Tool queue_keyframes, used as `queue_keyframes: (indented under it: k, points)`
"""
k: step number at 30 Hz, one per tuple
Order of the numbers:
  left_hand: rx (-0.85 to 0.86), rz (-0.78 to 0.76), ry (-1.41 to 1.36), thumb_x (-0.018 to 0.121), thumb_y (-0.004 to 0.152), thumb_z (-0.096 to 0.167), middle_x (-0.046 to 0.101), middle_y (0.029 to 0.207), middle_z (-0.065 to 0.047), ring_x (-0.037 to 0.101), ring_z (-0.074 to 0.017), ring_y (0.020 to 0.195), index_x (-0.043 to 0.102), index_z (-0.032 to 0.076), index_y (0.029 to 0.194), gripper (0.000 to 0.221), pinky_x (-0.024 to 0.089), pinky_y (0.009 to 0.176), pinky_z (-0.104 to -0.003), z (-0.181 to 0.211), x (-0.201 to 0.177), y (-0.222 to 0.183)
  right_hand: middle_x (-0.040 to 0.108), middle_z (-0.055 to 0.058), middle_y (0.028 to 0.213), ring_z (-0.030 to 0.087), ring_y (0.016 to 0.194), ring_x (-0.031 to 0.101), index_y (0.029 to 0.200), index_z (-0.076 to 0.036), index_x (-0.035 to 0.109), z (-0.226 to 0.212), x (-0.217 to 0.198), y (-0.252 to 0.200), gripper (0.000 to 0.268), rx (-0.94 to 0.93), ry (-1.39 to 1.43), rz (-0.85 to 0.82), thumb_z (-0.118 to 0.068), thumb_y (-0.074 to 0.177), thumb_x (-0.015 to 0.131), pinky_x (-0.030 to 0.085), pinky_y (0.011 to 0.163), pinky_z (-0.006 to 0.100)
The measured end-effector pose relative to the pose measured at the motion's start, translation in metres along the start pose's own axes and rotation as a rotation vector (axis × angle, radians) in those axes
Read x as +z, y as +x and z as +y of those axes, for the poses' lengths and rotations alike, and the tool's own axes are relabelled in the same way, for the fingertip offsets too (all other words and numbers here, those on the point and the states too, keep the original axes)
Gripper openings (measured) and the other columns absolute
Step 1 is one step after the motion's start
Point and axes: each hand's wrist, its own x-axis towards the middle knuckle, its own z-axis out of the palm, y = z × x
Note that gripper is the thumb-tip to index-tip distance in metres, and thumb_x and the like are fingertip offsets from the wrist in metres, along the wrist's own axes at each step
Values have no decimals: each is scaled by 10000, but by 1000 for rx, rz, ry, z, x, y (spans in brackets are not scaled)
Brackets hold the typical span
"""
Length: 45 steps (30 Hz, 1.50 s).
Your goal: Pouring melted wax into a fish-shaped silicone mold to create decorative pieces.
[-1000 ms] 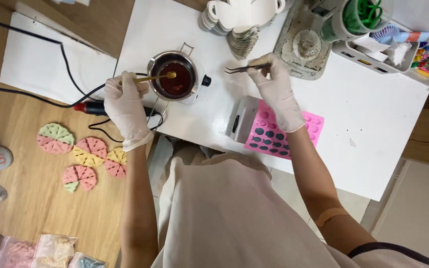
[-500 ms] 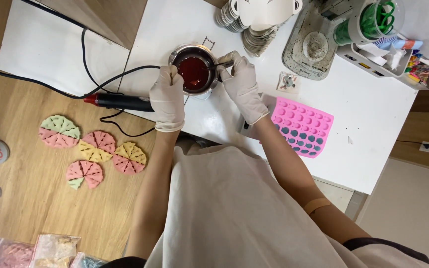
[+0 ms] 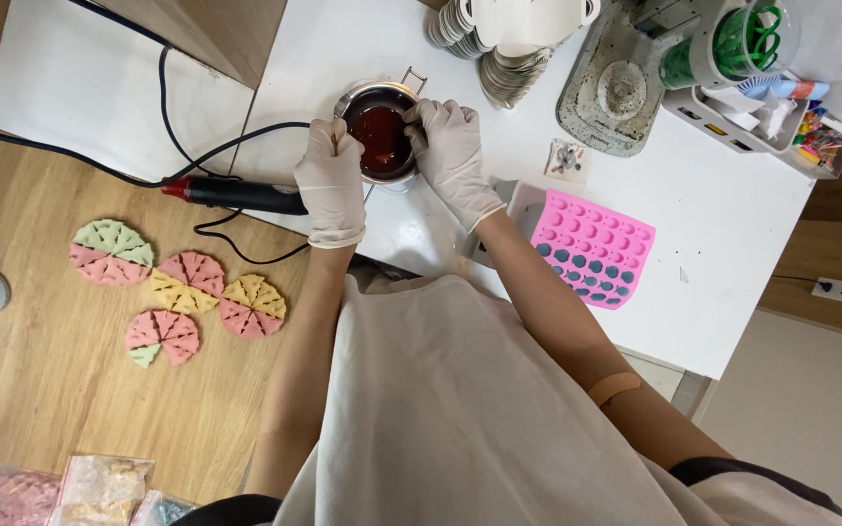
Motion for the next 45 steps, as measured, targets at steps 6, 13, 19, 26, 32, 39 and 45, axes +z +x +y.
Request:
queue_keyframes:
  k: [6, 13, 19, 26, 32, 39, 45]
  points:
    - [19, 7, 86, 566, 935, -61, 533, 779, 5, 521, -49, 730, 543, -4, 927, 62, 515, 681, -204, -4, 2, 2, 719, -52, 1000, 218, 988, 621, 1073, -163, 618, 4, 7, 7, 267, -76, -57, 27, -107, 846, 747, 402, 945, 448]
    - [4, -22, 119, 553, 942, -54, 459, 734, 6, 497, -53, 696, 460, 12, 870, 134, 501, 649, -209, -1, 4, 4, 718, -44, 988, 224, 955, 616, 1041, -173, 620, 6, 10, 12, 249, -117, -92, 7, -123, 849, 770, 402, 935, 455]
    - [39, -36, 145, 588, 955, -50, 415, 744, 7, 416, -57, 702, 450, 29, 855, 188, 477, 642, -207, 6, 5, 5, 716, -53, 987, 217, 959, 620, 1046, -160, 612, 7, 11, 13, 260, -86, -56, -4, -105, 841, 763, 400, 955, 451]
    - [-18, -55, -9, 613, 936, -70, 446, 839, 10, 423, -60, 795, 506, -4, 905, 130, 488, 759, -200, -14, 3, 10, 717, -64, 986, 201, 964, 624, 1050, -163, 606, 9, 13, 12, 259, -77, -31, 1, -93, 846, 750, 389, 949, 438]
    - [8, -8, 126, 594, 946, -28, 611, 827, 5, 555, -37, 776, 585, 13, 944, 42, 543, 733, -217, -2, 4, 11, 717, -74, 986, 196, 951, 618, 1038, -169, 602, 9, 17, 11, 245, -67, -34, 3, -95, 852, 744, 388, 934, 426]
    - [59, -5, 215, 600, 967, -1, 559, 720, -12, 536, -47, 687, 556, 21, 907, 77, 531, 648, -230, 5, 0, 10, 716, -87, 983, 181, 932, 617, 1036, -169, 615, 7, 14, 11, 224, -33, 8, 26, -79, 866, 729, 385, 935, 399]
    - [-31, 3, 39, 564, 937, -55, 565, 727, -8, 511, -51, 691, 526, 14, 870, 104, 489, 639, -216, 4, 1, 11, 702, -62, 946, 198, 933, 614, 1013, -149, 636, -1, 3, 11, 168, 27, 63, 36, -117, 893, 750, 373, 926, 396]
